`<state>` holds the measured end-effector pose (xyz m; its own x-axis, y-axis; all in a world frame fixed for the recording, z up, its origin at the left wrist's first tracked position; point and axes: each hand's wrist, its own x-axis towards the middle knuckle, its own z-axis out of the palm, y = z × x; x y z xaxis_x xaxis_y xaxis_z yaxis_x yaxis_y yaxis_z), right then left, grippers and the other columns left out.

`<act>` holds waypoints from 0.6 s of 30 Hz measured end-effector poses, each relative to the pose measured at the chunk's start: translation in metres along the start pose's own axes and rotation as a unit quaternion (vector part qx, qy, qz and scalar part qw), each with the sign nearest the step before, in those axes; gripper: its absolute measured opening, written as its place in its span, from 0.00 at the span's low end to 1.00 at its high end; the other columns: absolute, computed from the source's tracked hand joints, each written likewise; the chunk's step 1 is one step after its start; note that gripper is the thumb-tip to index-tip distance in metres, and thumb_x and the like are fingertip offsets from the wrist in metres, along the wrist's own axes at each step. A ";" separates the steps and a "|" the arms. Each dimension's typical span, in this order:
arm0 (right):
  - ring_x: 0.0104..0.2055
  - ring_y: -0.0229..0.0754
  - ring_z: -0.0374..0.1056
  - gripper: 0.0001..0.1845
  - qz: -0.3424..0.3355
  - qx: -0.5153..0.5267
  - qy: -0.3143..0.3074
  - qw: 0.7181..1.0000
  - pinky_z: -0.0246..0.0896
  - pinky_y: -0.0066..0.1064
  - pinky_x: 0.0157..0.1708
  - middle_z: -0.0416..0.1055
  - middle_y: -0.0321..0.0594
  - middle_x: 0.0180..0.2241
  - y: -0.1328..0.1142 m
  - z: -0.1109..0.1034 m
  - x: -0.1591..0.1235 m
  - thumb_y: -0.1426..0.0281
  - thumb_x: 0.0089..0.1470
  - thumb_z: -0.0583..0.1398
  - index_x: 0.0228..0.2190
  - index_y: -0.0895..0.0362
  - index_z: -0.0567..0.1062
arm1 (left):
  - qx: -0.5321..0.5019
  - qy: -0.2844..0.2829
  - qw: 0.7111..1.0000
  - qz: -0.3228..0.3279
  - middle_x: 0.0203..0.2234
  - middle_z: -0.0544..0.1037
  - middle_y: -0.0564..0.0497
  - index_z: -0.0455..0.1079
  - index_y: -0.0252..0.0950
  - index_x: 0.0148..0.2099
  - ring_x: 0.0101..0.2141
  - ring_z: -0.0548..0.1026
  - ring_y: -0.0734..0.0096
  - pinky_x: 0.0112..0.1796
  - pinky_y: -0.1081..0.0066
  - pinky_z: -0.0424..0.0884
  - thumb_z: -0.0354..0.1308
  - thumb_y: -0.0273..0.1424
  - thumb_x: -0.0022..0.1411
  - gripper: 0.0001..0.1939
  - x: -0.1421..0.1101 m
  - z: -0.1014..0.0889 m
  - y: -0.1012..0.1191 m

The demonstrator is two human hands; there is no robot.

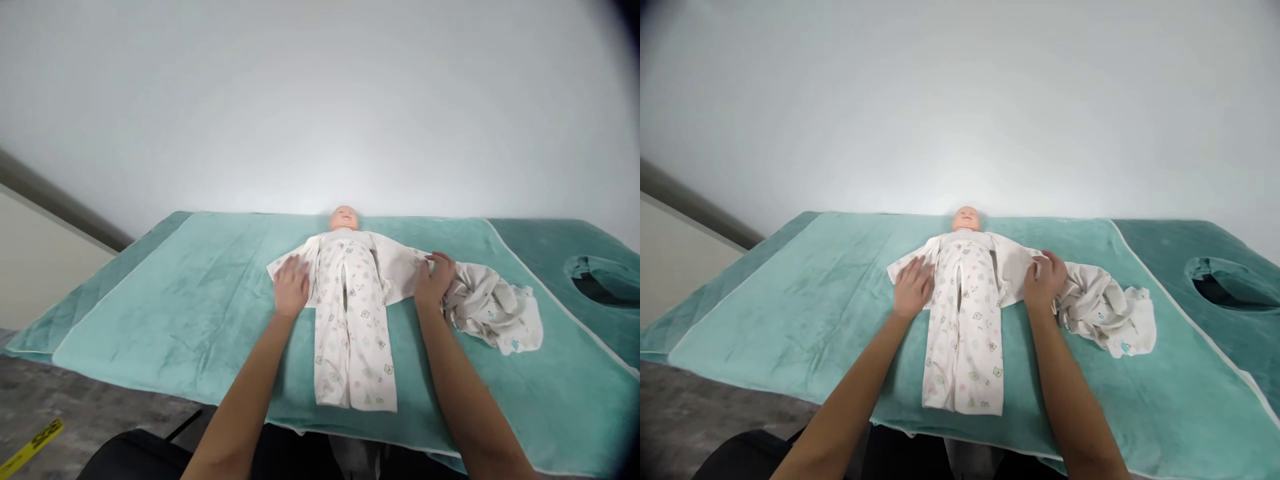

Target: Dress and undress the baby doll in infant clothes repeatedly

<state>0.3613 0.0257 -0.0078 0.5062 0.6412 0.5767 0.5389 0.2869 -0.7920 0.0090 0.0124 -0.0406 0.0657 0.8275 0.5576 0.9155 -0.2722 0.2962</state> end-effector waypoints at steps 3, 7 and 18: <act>0.62 0.53 0.60 0.12 -0.135 -0.118 -0.087 0.980 0.43 0.58 0.66 0.71 0.47 0.53 -0.012 0.010 -0.013 0.70 0.58 0.54 0.40 0.54 0.76 | 0.038 -0.049 0.998 0.028 0.63 0.69 0.49 0.71 0.44 0.57 0.66 0.59 0.56 0.63 0.51 0.56 0.49 0.32 0.69 0.18 0.004 -0.001 0.006; 0.71 0.54 0.47 0.27 -0.136 -0.167 -0.262 0.941 0.46 0.53 0.67 0.57 0.51 0.67 -0.005 0.032 -0.023 0.63 0.63 0.49 0.60 0.57 0.66 | 0.057 -0.035 0.997 -0.031 0.63 0.68 0.50 0.71 0.41 0.57 0.67 0.58 0.57 0.62 0.52 0.59 0.46 0.29 0.68 0.20 0.007 -0.004 0.003; 0.74 0.57 0.33 0.34 -0.105 -0.294 -0.337 0.888 0.41 0.52 0.68 0.37 0.53 0.72 0.002 0.042 -0.031 0.60 0.66 0.46 0.68 0.62 0.55 | 0.113 -0.031 0.990 -0.080 0.67 0.62 0.49 0.70 0.41 0.59 0.68 0.56 0.54 0.61 0.48 0.57 0.44 0.30 0.69 0.21 0.002 -0.003 0.008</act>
<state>0.3179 0.0364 -0.0355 -0.0589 0.9547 0.2917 0.9326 0.1569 -0.3251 0.0149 0.0108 -0.0348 -0.0686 0.8818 0.4666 0.9813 -0.0246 0.1908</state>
